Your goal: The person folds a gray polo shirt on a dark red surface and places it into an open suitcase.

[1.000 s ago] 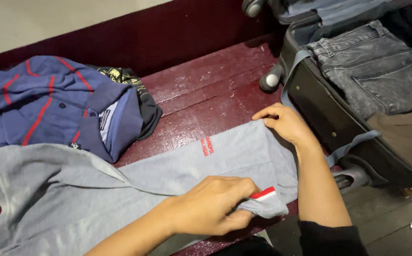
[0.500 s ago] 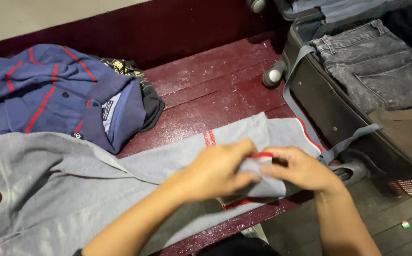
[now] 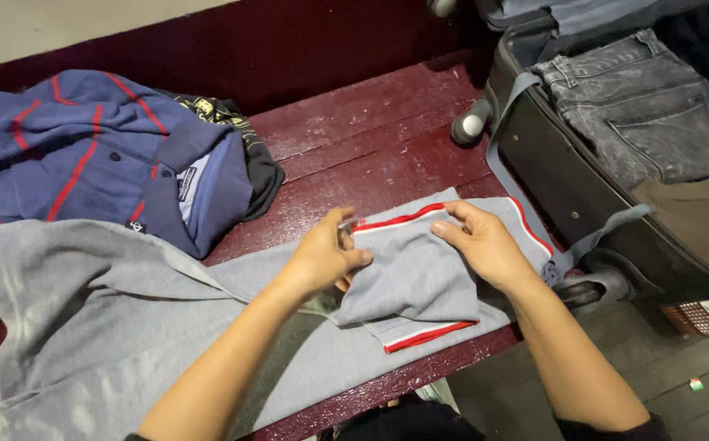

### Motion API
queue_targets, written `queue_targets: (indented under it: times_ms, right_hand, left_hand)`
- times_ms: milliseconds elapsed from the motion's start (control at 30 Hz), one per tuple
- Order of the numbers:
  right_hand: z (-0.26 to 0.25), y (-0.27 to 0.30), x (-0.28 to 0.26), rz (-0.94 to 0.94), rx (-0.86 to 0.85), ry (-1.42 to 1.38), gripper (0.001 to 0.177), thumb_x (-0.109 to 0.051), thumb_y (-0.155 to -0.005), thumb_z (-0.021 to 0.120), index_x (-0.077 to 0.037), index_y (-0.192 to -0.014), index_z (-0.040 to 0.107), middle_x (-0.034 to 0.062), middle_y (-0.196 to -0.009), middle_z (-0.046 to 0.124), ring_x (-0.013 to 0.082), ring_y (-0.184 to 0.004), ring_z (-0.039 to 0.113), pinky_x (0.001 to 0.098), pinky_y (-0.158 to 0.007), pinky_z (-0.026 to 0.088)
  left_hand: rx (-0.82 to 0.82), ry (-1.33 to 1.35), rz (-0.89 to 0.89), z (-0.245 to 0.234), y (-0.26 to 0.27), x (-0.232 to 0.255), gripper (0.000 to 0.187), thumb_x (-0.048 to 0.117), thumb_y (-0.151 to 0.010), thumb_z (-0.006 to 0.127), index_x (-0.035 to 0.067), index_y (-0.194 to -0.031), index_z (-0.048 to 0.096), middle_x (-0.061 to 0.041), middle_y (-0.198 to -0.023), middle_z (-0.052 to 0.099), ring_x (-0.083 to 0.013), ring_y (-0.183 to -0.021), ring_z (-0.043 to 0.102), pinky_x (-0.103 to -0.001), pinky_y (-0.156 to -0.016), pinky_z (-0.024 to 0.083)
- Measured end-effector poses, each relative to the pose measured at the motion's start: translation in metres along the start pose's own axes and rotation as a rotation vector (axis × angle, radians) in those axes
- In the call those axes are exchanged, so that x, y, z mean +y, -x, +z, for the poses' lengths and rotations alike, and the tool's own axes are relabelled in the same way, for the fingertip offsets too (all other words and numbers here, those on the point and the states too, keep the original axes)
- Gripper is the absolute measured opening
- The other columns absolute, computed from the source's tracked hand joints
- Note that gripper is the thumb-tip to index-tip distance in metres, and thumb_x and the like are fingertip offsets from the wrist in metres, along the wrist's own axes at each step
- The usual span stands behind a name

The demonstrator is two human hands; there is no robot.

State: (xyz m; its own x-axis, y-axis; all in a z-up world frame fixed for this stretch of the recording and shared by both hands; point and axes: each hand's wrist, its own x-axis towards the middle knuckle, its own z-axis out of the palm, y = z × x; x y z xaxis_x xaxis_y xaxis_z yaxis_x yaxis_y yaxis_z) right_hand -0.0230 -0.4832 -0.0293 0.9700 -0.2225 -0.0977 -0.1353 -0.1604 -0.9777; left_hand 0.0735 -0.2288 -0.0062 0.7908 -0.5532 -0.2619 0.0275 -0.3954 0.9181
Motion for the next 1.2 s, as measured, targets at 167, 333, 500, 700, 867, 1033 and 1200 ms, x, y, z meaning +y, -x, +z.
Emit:
queue_targets:
  times_ms: [167,333,500,700,867,1033,1200]
  right_hand:
    - [0.016,0.014,-0.020,-0.259,0.197,0.640,0.045,-0.024,-0.092,0.072,-0.003,-0.131,0.063,0.0129,-0.115,0.069,0.0280,-0.104,0.062,0.0398,-0.089,0.051]
    - [0.054,0.046,-0.018,-0.608,0.187,0.820,0.056,-0.033,-0.098,0.062,-0.003,-0.144,0.050,0.0203,-0.151,0.050,0.0418,-0.140,0.045,0.0518,-0.115,0.039]
    - [0.064,0.042,0.004,-0.495,0.001,1.204,0.073,-0.054,-0.093,0.051,-0.011,-0.152,0.042,0.0138,-0.163,0.030,0.0362,-0.150,0.024,0.0695,-0.113,0.017]
    - [0.042,0.031,0.014,-0.508,0.009,1.252,0.072,-0.054,-0.092,0.053,-0.013,-0.150,0.044,0.0119,-0.163,0.033,0.0345,-0.150,0.027,0.0678,-0.113,0.020]
    - [0.041,0.030,0.018,-0.542,-0.003,1.249,0.072,-0.053,-0.092,0.052,-0.010,-0.150,0.044,0.0134,-0.163,0.033,0.0353,-0.150,0.027,0.0677,-0.113,0.020]
    - [0.040,0.028,0.024,-0.566,0.002,1.255,0.071,-0.053,-0.093,0.050,-0.010,-0.149,0.045,0.0125,-0.164,0.034,0.0339,-0.152,0.027,0.0675,-0.115,0.020]
    - [0.037,0.026,0.031,-0.544,0.007,1.256,0.072,-0.054,-0.093,0.049,-0.012,-0.152,0.042,0.0124,-0.164,0.033,0.0333,-0.153,0.026,0.0680,-0.114,0.019]
  left_hand:
    - [0.079,-0.122,-0.103,0.009,0.016,0.009,0.077,0.010,-0.081,0.077,0.010,-0.149,0.040,-0.010,-0.076,0.065,-0.0249,-0.056,0.068,-0.039,-0.047,0.054]
    - [0.267,-0.424,0.440,0.001,0.026,-0.024,0.064,0.021,-0.088,0.078,0.001,-0.141,0.049,-0.019,-0.087,0.071,-0.0351,-0.079,0.072,-0.044,-0.071,0.057]
    - [0.137,-0.811,0.673,-0.056,0.042,-0.040,0.032,0.027,-0.089,0.073,0.012,-0.116,0.069,-0.013,-0.106,0.069,-0.0350,-0.104,0.065,-0.046,-0.086,0.054]
    - [0.121,-1.428,0.248,-0.166,0.078,-0.033,0.050,0.030,-0.073,0.071,0.023,-0.122,0.068,-0.004,-0.117,0.065,-0.0267,-0.116,0.058,-0.074,-0.100,0.032]
    - [0.092,-1.430,0.206,-0.202,0.108,-0.032,0.061,0.044,-0.068,0.077,0.022,-0.125,0.069,-0.006,-0.123,0.061,-0.0289,-0.118,0.055,-0.071,-0.100,0.032]
    - [0.144,-1.749,0.151,-0.235,0.128,-0.062,0.030,0.025,-0.083,0.071,0.025,-0.112,0.070,-0.004,-0.115,0.061,-0.0266,-0.115,0.058,-0.064,-0.099,0.040]
    - [0.430,-1.610,0.232,-0.269,0.176,-0.068,0.028,0.025,-0.073,0.072,0.019,-0.101,0.072,-0.003,-0.104,0.064,-0.0266,-0.111,0.059,-0.062,-0.100,0.041]
